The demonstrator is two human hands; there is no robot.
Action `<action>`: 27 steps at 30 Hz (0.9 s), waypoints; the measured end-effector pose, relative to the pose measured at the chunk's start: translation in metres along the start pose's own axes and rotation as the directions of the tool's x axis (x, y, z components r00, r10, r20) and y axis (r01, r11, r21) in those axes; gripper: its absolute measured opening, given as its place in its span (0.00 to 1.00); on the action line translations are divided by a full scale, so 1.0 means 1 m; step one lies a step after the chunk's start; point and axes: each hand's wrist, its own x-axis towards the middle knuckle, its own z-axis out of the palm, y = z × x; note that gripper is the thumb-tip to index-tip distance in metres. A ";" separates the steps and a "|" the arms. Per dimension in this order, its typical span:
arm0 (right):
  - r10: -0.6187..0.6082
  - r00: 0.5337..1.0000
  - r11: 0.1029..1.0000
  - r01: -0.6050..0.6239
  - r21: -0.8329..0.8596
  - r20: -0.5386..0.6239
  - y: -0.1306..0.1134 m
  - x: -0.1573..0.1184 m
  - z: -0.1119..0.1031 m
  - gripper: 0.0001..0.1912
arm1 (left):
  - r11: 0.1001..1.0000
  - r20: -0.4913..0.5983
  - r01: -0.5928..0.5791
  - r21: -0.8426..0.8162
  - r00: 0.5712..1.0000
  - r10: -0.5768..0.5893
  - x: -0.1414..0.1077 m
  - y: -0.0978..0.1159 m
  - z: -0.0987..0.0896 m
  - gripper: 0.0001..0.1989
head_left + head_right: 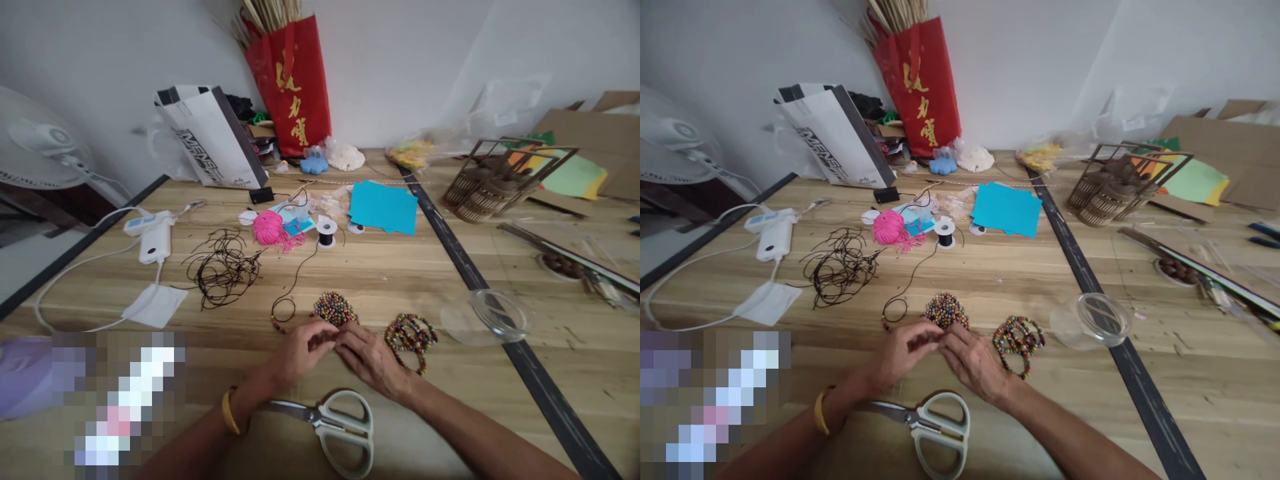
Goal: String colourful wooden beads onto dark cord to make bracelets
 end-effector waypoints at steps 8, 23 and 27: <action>0.005 1.000 0.999 -0.005 -0.035 -0.016 -0.001 -0.002 0.001 0.08 | 0.998 0.043 0.017 -0.056 0.999 -0.015 -0.001 -0.007 0.012 0.14; 0.032 0.999 0.999 -0.031 0.022 -0.015 -0.001 -0.003 0.001 0.06 | 0.997 0.057 -0.003 0.076 0.998 -0.001 -0.001 -0.014 0.005 0.06; 0.052 0.998 0.994 -0.049 0.096 -0.027 -0.005 0.003 -0.006 0.07 | 0.998 0.070 0.015 0.069 0.997 -0.019 0.001 -0.014 0.003 0.06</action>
